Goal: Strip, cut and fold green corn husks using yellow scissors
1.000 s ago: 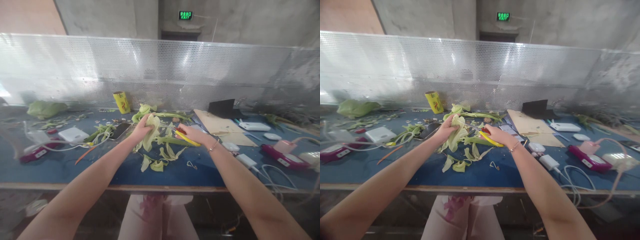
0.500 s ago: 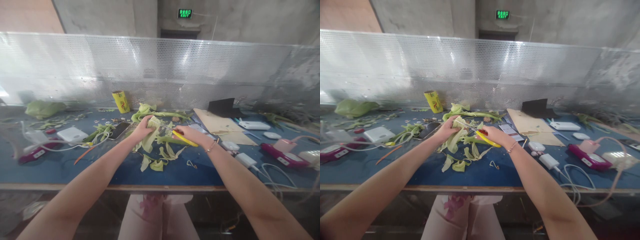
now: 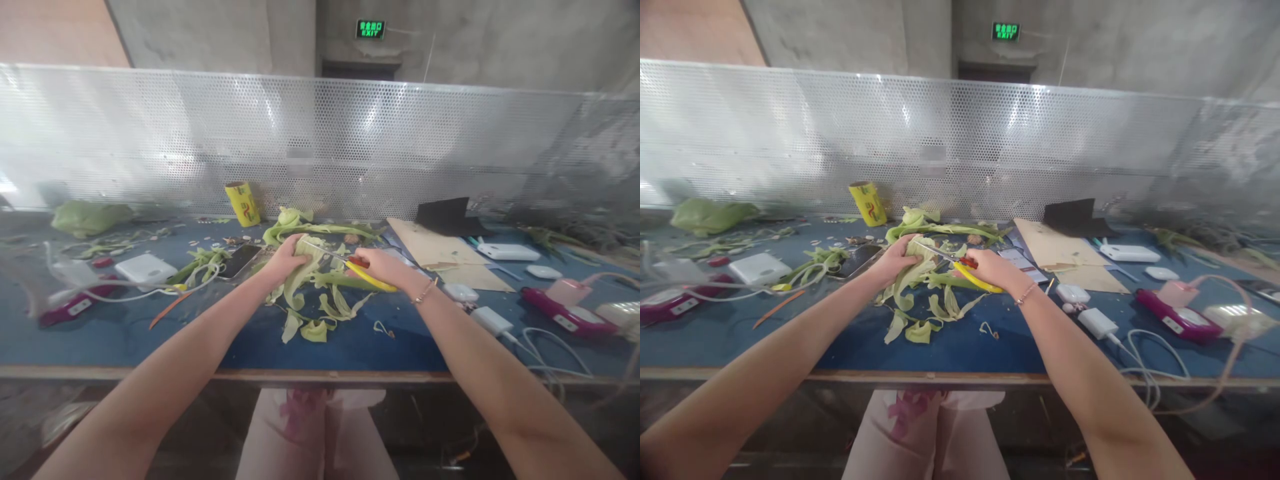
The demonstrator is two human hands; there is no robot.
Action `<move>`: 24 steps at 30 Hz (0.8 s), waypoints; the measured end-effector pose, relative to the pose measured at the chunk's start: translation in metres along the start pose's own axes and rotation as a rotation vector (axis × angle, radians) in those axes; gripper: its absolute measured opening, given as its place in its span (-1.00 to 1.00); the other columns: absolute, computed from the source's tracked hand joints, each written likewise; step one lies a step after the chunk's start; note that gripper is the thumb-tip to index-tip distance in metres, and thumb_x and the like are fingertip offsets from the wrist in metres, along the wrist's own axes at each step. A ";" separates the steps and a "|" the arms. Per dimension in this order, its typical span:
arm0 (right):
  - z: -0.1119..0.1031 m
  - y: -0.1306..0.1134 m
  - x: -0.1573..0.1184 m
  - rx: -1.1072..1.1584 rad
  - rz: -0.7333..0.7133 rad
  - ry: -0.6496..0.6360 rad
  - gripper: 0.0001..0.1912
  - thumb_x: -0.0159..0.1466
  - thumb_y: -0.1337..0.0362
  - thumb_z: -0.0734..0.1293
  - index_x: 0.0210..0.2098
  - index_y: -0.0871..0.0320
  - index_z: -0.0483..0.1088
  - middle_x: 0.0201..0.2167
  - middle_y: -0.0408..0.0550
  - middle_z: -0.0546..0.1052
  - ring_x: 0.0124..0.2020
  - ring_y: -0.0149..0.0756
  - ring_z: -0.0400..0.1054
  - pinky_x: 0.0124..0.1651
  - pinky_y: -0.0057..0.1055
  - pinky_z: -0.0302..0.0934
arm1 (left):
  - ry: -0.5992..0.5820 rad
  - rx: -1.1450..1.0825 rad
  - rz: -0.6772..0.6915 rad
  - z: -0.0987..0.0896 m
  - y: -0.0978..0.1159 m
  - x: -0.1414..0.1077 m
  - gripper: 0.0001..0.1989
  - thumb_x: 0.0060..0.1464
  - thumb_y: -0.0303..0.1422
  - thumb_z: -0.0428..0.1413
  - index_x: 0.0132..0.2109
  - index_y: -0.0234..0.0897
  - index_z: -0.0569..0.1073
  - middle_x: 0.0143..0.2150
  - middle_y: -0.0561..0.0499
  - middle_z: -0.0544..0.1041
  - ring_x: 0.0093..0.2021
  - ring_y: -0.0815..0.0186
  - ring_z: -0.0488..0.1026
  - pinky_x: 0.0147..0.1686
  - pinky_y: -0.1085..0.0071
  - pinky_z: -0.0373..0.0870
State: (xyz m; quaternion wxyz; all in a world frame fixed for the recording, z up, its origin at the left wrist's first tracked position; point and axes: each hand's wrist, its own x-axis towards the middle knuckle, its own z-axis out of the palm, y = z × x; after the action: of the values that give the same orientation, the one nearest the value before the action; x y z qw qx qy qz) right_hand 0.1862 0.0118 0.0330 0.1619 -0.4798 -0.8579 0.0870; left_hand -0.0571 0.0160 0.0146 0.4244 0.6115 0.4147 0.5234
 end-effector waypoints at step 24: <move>0.002 -0.014 -0.003 -0.096 -0.043 0.064 -0.56 0.22 -0.12 0.15 -0.39 0.14 0.33 -0.51 -0.04 0.46 -0.52 -0.34 0.29 -0.47 -0.46 -0.04 | -0.027 -0.125 -0.092 0.009 -0.005 -0.004 -0.41 -0.26 -0.44 0.27 0.00 -0.29 0.31 -0.31 0.02 0.52 -0.35 0.32 0.47 -0.25 0.31 0.42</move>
State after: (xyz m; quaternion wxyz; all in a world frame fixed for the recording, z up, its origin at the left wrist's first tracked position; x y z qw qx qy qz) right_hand 0.1754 0.0021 0.0352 0.1677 -0.4712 -0.8655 0.0270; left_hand -0.0485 0.0126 0.0082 0.4911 0.5712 0.4032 0.5197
